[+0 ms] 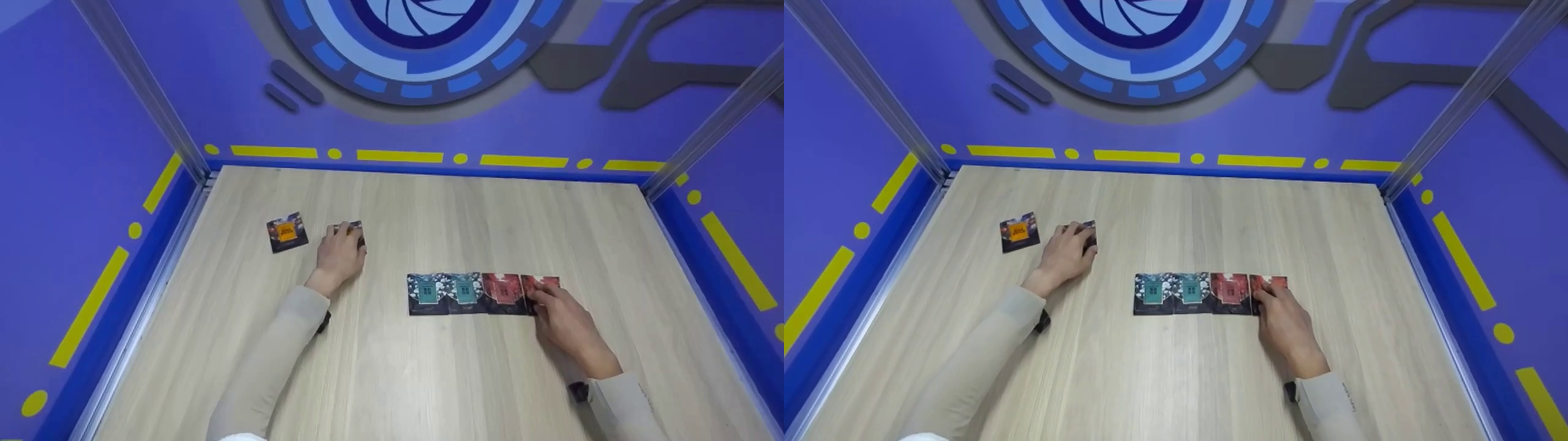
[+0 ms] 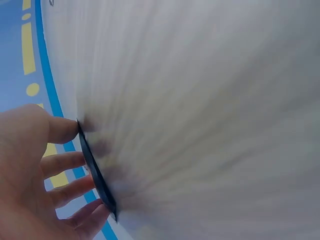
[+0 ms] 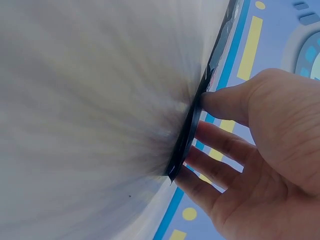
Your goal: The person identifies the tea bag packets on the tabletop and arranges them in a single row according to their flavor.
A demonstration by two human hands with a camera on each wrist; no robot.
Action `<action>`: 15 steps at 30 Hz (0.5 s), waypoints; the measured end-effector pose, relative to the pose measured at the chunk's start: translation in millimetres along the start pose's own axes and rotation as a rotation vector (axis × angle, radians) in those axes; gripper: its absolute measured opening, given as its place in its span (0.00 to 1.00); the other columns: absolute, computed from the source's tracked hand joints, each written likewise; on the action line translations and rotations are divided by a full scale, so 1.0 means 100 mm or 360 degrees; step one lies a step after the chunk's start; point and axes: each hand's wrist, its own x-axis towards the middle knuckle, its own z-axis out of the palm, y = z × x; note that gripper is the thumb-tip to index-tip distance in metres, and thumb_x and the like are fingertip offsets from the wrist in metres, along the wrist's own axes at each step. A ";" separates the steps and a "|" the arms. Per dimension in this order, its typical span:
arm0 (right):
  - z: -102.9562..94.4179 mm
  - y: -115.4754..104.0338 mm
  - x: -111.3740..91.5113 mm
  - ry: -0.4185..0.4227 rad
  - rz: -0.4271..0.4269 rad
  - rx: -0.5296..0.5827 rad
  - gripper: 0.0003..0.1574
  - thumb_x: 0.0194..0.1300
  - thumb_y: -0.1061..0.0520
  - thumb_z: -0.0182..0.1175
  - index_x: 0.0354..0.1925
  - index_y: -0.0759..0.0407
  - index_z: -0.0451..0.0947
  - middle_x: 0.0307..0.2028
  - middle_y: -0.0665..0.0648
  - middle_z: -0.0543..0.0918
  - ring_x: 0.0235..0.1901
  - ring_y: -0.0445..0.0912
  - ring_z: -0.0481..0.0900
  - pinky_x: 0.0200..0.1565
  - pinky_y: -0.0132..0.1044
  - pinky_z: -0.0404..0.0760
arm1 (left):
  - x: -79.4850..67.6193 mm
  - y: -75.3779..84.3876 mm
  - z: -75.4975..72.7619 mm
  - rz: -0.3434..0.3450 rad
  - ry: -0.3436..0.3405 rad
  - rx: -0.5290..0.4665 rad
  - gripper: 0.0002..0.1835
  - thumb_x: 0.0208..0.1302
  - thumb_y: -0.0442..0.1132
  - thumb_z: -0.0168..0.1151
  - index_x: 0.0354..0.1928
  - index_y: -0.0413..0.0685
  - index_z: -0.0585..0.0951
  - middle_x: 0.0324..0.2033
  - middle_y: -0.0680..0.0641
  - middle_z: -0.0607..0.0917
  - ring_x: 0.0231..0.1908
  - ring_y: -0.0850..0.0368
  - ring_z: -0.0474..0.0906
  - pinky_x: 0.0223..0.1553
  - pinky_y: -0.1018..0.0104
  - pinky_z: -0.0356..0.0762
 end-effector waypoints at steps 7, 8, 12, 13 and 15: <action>-0.01 0.00 0.00 -0.0023 0.0027 -0.0012 0.15 0.66 0.67 0.60 0.51 0.68 0.83 0.55 0.66 0.79 0.56 0.63 0.77 0.54 0.59 0.78 | -0.14 0.13 0.01 0.0084 0.0009 -0.0002 0.21 0.73 0.44 0.56 0.63 0.45 0.78 0.60 0.38 0.75 0.58 0.36 0.70 0.53 0.45 0.77; -0.01 0.00 0.00 -0.0023 0.0029 -0.0012 0.15 0.66 0.67 0.60 0.51 0.68 0.83 0.55 0.66 0.79 0.56 0.64 0.77 0.54 0.59 0.78 | -0.16 0.15 0.02 0.0097 0.0007 -0.0008 0.21 0.73 0.44 0.56 0.63 0.45 0.78 0.59 0.38 0.76 0.58 0.36 0.70 0.53 0.45 0.77; 0.00 -0.01 -0.01 -0.0034 0.0024 -0.0002 0.16 0.66 0.67 0.60 0.51 0.68 0.83 0.55 0.66 0.79 0.57 0.63 0.77 0.54 0.59 0.78 | -0.24 0.22 0.03 0.0130 -0.0004 -0.0029 0.21 0.72 0.43 0.57 0.63 0.46 0.78 0.59 0.38 0.76 0.59 0.36 0.70 0.54 0.45 0.76; 0.00 -0.01 -0.01 -0.0036 0.0022 0.0002 0.16 0.66 0.67 0.60 0.52 0.68 0.83 0.55 0.66 0.79 0.57 0.63 0.77 0.54 0.59 0.78 | -0.26 0.24 0.04 0.0136 -0.0009 -0.0026 0.21 0.72 0.43 0.57 0.63 0.46 0.78 0.59 0.38 0.76 0.59 0.36 0.70 0.55 0.45 0.76; 0.00 -0.01 -0.01 -0.0039 0.0023 0.0007 0.16 0.66 0.67 0.60 0.52 0.68 0.83 0.55 0.66 0.79 0.56 0.63 0.77 0.54 0.59 0.78 | -0.30 0.26 0.05 0.0147 -0.0011 -0.0025 0.21 0.72 0.43 0.57 0.63 0.46 0.78 0.60 0.39 0.76 0.59 0.36 0.70 0.55 0.45 0.75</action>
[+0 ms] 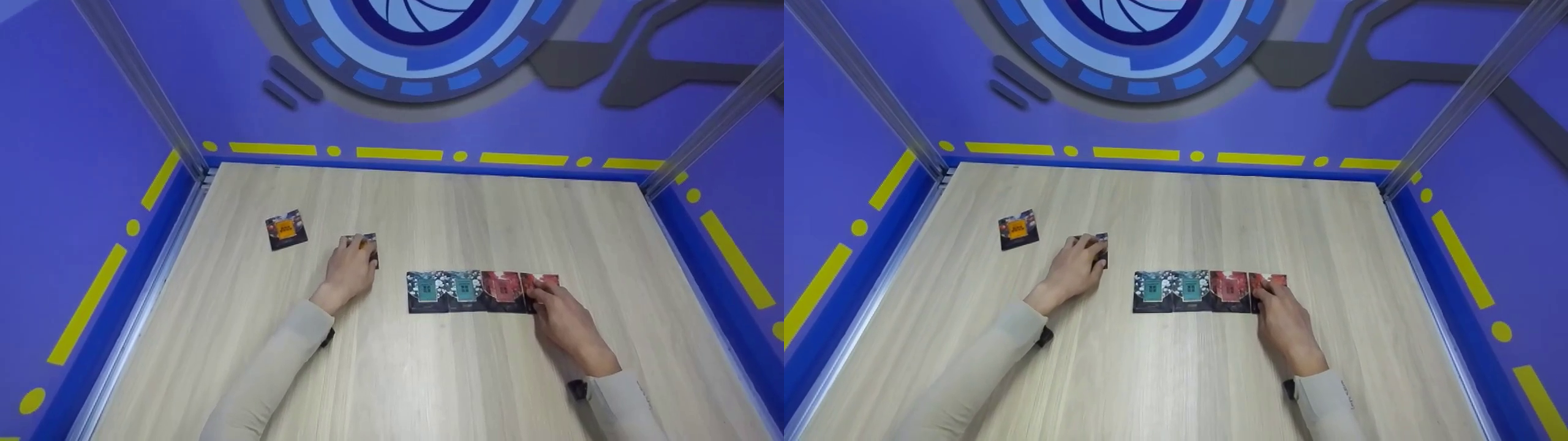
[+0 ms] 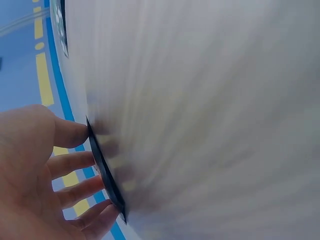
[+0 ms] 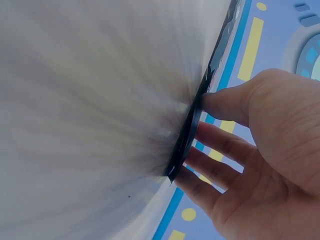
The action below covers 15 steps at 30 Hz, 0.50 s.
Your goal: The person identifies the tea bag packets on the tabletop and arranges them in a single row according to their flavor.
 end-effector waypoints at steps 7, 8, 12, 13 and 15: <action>0.00 0.00 0.02 -0.0002 -0.0005 0.0004 0.17 0.66 0.67 0.61 0.53 0.68 0.82 0.57 0.67 0.78 0.57 0.64 0.77 0.55 0.60 0.77 | -0.09 0.07 -0.01 0.0047 -0.0012 0.0028 0.22 0.72 0.44 0.57 0.64 0.46 0.78 0.60 0.39 0.77 0.59 0.37 0.71 0.57 0.47 0.74; 0.00 0.01 0.03 0.0004 -0.0017 0.0003 0.17 0.66 0.67 0.61 0.53 0.68 0.82 0.57 0.67 0.79 0.57 0.63 0.77 0.55 0.59 0.77 | -0.11 0.09 -0.01 0.0050 -0.0016 0.0032 0.22 0.72 0.44 0.57 0.64 0.46 0.78 0.60 0.40 0.76 0.60 0.37 0.70 0.58 0.48 0.74; 0.01 0.02 0.02 0.0033 -0.0051 0.0002 0.16 0.65 0.68 0.62 0.51 0.68 0.83 0.55 0.66 0.80 0.55 0.63 0.78 0.53 0.58 0.79 | -0.17 0.15 0.01 0.0070 -0.0030 0.0037 0.22 0.73 0.45 0.57 0.65 0.47 0.77 0.62 0.40 0.75 0.61 0.38 0.70 0.58 0.48 0.74; 0.01 0.03 0.02 0.0040 -0.0059 0.0002 0.16 0.65 0.68 0.62 0.51 0.68 0.83 0.54 0.66 0.80 0.55 0.62 0.78 0.52 0.58 0.80 | -0.19 0.17 0.02 0.0076 -0.0029 0.0037 0.22 0.73 0.45 0.57 0.65 0.47 0.77 0.62 0.40 0.75 0.60 0.38 0.70 0.58 0.48 0.74; 0.01 0.03 0.01 0.0036 -0.0047 0.0004 0.16 0.65 0.68 0.62 0.51 0.68 0.83 0.54 0.66 0.80 0.55 0.62 0.78 0.52 0.58 0.79 | -0.23 0.21 0.03 0.0091 -0.0031 0.0042 0.22 0.73 0.46 0.57 0.65 0.48 0.77 0.62 0.40 0.75 0.60 0.38 0.70 0.57 0.49 0.75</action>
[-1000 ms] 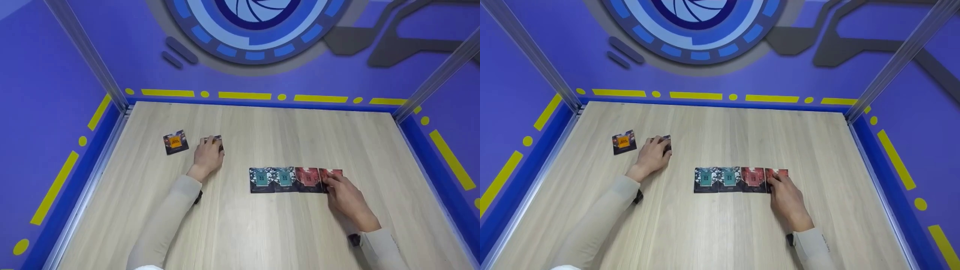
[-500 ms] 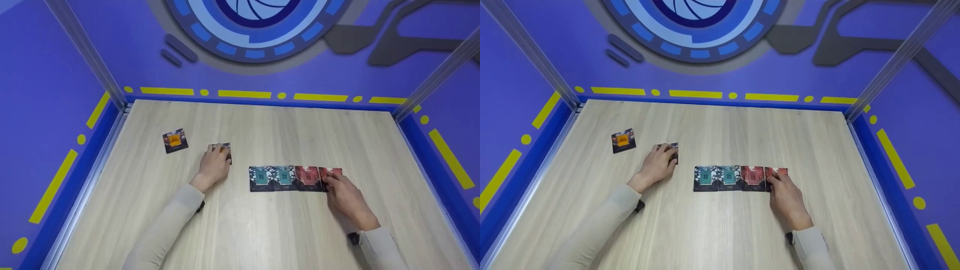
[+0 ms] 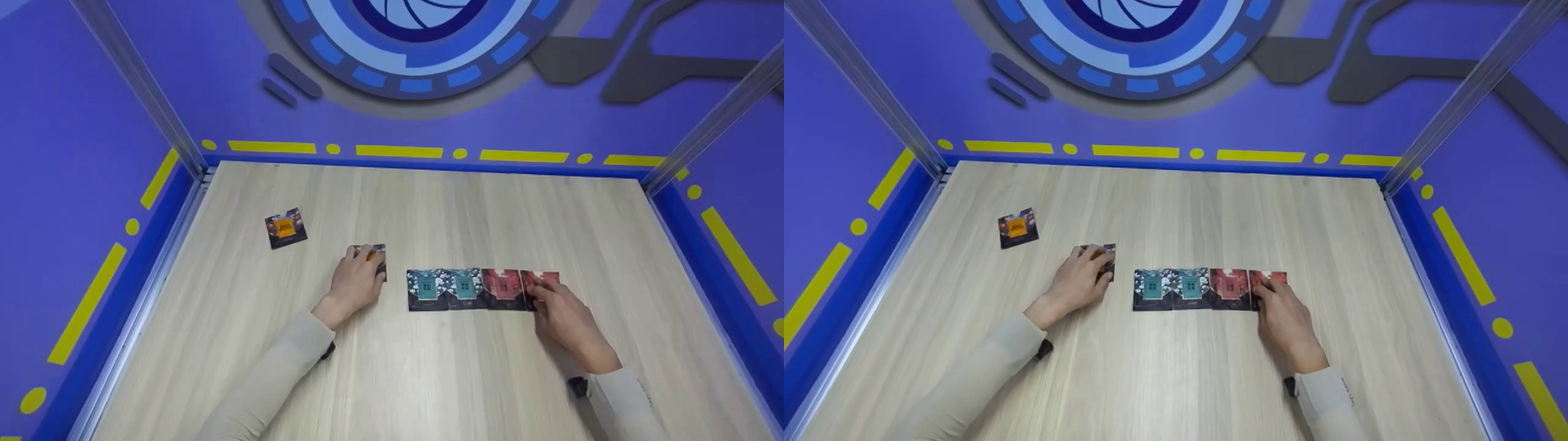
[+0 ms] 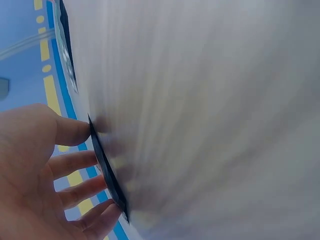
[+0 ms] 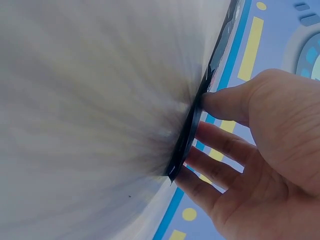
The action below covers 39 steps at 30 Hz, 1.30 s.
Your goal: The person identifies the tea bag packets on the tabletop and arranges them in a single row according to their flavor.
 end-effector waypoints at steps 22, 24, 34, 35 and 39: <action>0.00 0.01 -0.01 -0.0022 0.0022 -0.0002 0.18 0.64 0.68 0.63 0.52 0.67 0.83 0.57 0.66 0.79 0.57 0.64 0.77 0.53 0.60 0.78 | -0.25 0.31 0.03 0.0075 -0.0140 0.0046 0.24 0.73 0.50 0.55 0.67 0.51 0.76 0.64 0.43 0.74 0.60 0.41 0.70 0.57 0.52 0.76; 0.00 0.01 -0.01 -0.0008 0.0014 -0.0002 0.17 0.63 0.68 0.63 0.51 0.67 0.83 0.57 0.66 0.79 0.57 0.64 0.77 0.53 0.60 0.78 | -0.25 0.32 0.02 0.0080 -0.0159 0.0050 0.25 0.73 0.50 0.55 0.67 0.51 0.76 0.64 0.43 0.74 0.60 0.41 0.69 0.57 0.52 0.76; 0.01 0.02 0.00 -0.0020 0.0001 -0.0018 0.15 0.65 0.67 0.62 0.50 0.67 0.83 0.57 0.67 0.79 0.56 0.64 0.77 0.54 0.59 0.78 | -0.26 0.34 0.02 0.0082 -0.0178 0.0084 0.25 0.73 0.51 0.56 0.67 0.50 0.76 0.64 0.42 0.74 0.61 0.41 0.69 0.56 0.51 0.77; 0.01 0.01 0.00 -0.0025 0.0005 -0.0016 0.15 0.65 0.67 0.62 0.51 0.68 0.83 0.57 0.67 0.79 0.57 0.64 0.77 0.54 0.60 0.77 | -0.26 0.34 0.02 0.0082 -0.0177 0.0084 0.25 0.73 0.50 0.56 0.67 0.49 0.75 0.64 0.42 0.74 0.61 0.41 0.69 0.56 0.51 0.77; 0.00 0.00 0.00 -0.0035 0.0019 -0.0008 0.15 0.66 0.67 0.61 0.51 0.68 0.83 0.57 0.68 0.79 0.57 0.65 0.77 0.55 0.60 0.77 | -0.26 0.36 0.00 0.0075 -0.0182 0.0070 0.25 0.73 0.50 0.56 0.67 0.49 0.75 0.65 0.42 0.73 0.61 0.40 0.69 0.57 0.51 0.77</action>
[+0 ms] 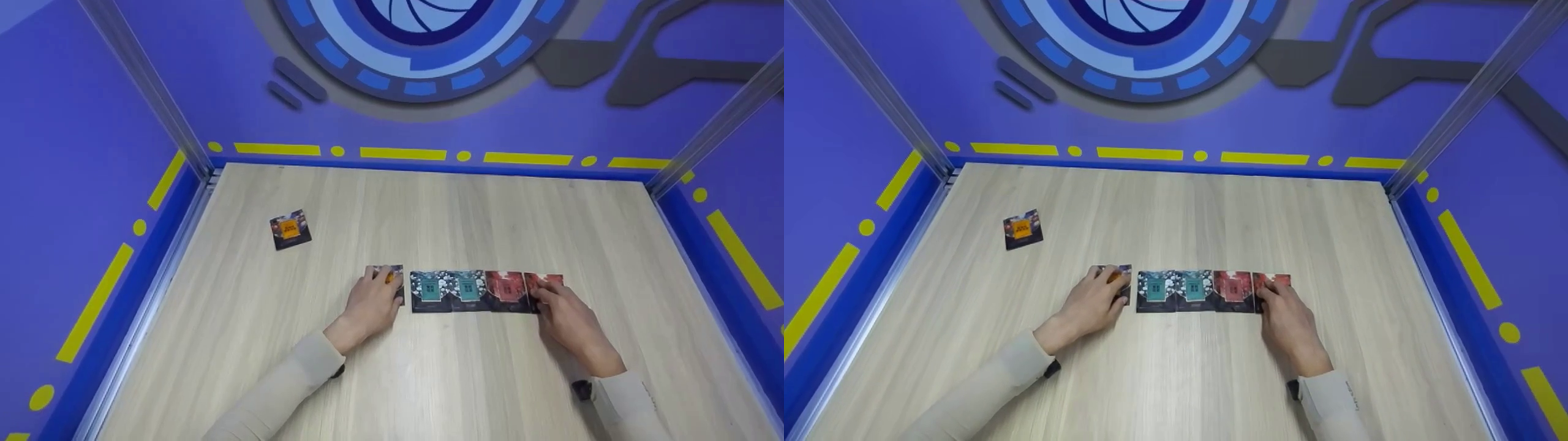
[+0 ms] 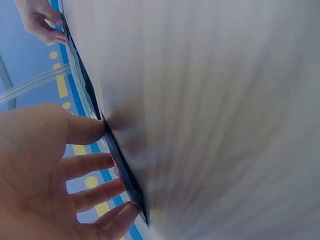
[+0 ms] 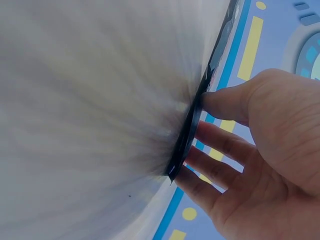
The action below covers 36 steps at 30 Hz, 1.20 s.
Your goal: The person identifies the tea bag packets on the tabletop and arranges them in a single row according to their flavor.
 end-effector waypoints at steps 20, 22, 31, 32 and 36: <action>-0.02 -0.02 -0.01 -0.0017 0.0018 0.0022 0.17 0.66 0.67 0.61 0.53 0.67 0.82 0.58 0.66 0.78 0.59 0.64 0.76 0.56 0.60 0.76 | -0.04 0.12 -0.01 0.0068 0.0022 0.0070 0.25 0.71 0.51 0.57 0.66 0.50 0.76 0.63 0.41 0.75 0.60 0.41 0.70 0.54 0.51 0.79; -0.03 -0.03 -0.01 -0.0019 0.0030 0.0020 0.17 0.67 0.67 0.61 0.53 0.67 0.82 0.59 0.66 0.78 0.59 0.64 0.75 0.56 0.60 0.75 | -0.04 0.12 -0.01 0.0070 0.0022 0.0062 0.25 0.71 0.51 0.57 0.66 0.50 0.77 0.63 0.42 0.74 0.60 0.41 0.70 0.54 0.51 0.79; -0.04 -0.03 0.00 -0.0019 0.0033 0.0015 0.17 0.67 0.67 0.60 0.54 0.68 0.82 0.59 0.67 0.77 0.60 0.64 0.75 0.56 0.61 0.76 | -0.04 0.10 -0.01 0.0071 0.0030 0.0032 0.25 0.71 0.52 0.58 0.66 0.53 0.77 0.63 0.43 0.75 0.60 0.43 0.70 0.53 0.50 0.77; -0.04 -0.02 0.00 -0.0022 0.0035 0.0015 0.17 0.67 0.66 0.60 0.54 0.68 0.82 0.59 0.67 0.77 0.60 0.64 0.75 0.56 0.62 0.75 | -0.04 0.10 -0.02 0.0073 0.0026 0.0031 0.25 0.71 0.52 0.58 0.66 0.53 0.77 0.63 0.43 0.74 0.60 0.43 0.70 0.53 0.49 0.77; -0.02 -0.02 -0.01 -0.0024 0.0041 0.0022 0.17 0.67 0.66 0.60 0.53 0.67 0.82 0.59 0.67 0.77 0.60 0.64 0.74 0.57 0.62 0.75 | -0.04 0.09 -0.05 0.0070 0.0012 0.0026 0.25 0.71 0.52 0.58 0.65 0.54 0.77 0.63 0.43 0.75 0.59 0.43 0.70 0.53 0.50 0.77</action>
